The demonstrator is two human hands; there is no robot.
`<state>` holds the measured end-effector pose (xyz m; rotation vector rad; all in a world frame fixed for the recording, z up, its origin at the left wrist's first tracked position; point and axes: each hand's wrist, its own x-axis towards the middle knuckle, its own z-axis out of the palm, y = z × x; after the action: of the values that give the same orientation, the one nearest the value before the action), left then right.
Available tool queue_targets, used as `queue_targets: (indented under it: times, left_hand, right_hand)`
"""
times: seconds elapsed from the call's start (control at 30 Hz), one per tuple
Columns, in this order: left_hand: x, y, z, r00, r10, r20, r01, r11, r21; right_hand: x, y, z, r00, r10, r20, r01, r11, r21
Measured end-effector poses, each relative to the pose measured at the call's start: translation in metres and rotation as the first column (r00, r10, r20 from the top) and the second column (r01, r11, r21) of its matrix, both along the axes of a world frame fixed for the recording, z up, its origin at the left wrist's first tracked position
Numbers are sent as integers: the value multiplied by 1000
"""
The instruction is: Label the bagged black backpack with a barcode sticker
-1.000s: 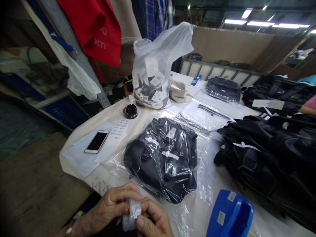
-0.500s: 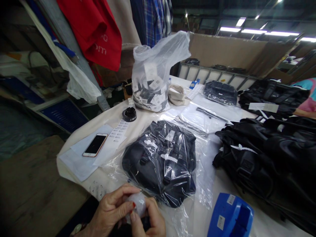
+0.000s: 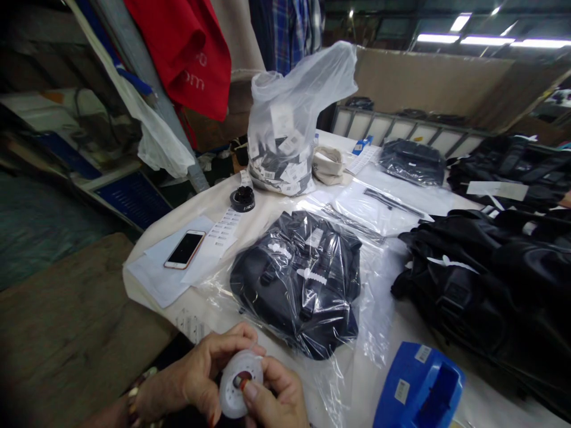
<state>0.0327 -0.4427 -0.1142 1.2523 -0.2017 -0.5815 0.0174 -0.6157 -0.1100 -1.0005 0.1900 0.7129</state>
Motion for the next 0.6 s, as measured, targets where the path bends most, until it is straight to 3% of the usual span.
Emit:
queue_targets:
  times: [0.13,0.27,0.5,0.6]
  left_hand:
    - [-7,-9,-8,998,-1,-61,-10,984,-177]
    - [-15,-21,0,972,14,-234,-82,955,-283]
    - [-20,-36,20,952,18,-306,-95,967,-238]
    - [-21,-36,24,966,28,-255,-64,989,-134]
  right_hand:
    - [-7,1,-2,994,93,-57,-87,990,108]
    - [-12,1,-1,991,108,-79,-87,970,229]
    - [-18,-10,0,993,91,-72,-70,963,262]
    - [-21,-14,1,993,97,-73,-73,959,276]
